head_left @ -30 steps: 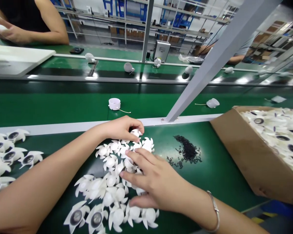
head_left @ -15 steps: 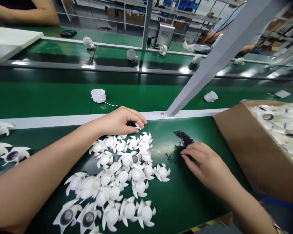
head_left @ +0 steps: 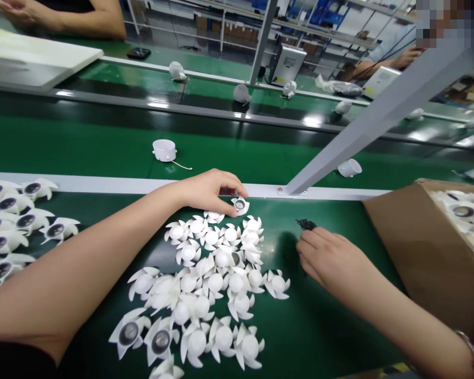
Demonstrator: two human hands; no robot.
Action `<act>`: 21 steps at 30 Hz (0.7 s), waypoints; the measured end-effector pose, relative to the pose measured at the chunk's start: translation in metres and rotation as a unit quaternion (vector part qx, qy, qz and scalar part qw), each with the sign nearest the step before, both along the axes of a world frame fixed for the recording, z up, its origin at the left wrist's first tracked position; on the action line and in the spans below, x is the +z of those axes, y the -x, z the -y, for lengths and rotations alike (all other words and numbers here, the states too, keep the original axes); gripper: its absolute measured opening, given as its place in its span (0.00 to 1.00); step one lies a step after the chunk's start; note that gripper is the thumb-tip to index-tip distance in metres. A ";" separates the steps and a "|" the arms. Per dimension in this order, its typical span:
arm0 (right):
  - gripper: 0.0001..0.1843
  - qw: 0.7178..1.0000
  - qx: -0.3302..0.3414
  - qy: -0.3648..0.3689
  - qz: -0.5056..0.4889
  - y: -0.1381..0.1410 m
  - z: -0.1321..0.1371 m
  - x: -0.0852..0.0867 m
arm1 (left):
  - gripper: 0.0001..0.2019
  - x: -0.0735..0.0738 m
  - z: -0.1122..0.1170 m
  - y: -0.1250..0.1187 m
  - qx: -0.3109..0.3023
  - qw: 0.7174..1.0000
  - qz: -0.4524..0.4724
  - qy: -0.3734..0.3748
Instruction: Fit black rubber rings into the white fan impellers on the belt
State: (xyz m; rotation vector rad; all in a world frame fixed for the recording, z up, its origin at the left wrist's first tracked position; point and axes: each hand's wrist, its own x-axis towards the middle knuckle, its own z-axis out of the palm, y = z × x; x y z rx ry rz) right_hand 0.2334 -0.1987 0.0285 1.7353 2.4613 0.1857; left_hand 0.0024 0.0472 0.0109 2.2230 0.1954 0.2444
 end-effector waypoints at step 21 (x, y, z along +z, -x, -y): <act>0.09 0.990 0.101 -0.087 -0.042 0.061 -0.120 0.000 | 0.17 -0.009 -0.003 -0.005 0.032 0.997 0.020 0.070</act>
